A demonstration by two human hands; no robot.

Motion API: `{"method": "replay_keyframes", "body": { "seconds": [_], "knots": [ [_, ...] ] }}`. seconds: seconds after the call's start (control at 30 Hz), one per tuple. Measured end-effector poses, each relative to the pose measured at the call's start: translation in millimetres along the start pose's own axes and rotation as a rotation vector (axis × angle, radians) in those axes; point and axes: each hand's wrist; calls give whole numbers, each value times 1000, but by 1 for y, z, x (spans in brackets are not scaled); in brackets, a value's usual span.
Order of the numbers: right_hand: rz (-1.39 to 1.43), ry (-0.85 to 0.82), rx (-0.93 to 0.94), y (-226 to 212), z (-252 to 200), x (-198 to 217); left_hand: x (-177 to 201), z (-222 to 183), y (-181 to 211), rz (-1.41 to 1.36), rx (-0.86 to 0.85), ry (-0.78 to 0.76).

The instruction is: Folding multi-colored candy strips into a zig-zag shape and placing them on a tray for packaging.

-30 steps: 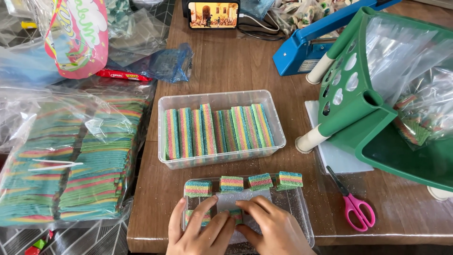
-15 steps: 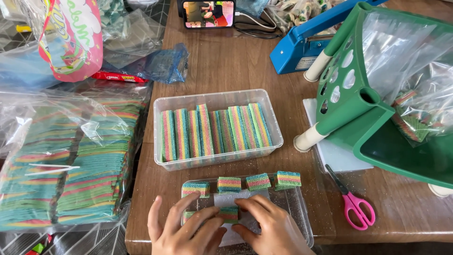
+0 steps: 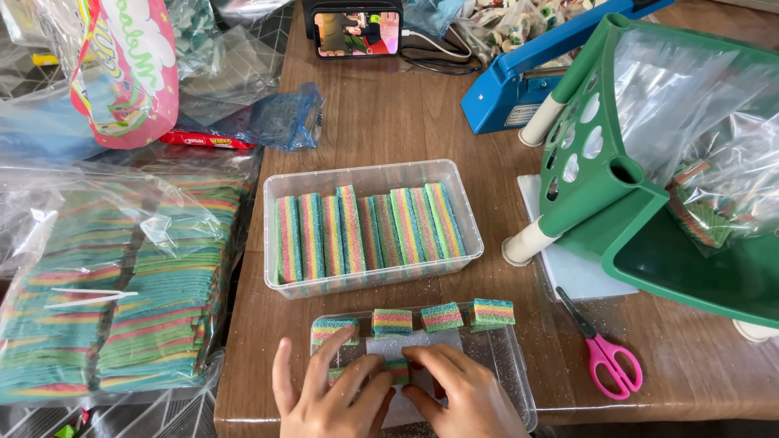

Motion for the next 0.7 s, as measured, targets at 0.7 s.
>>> {"method": "replay_keyframes", "body": {
  "seconds": [0.7],
  "knots": [
    [-18,92,59,-5,-5,-1,-14,3,-4,409,-244,1]
  ]
}}
Point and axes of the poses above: each hand's wrist, its own z-axis towards the middle knuckle, its own x-axis out of the back of the hand, y = z × x, and after that the axes turned 11 degrees about -z, right-handed
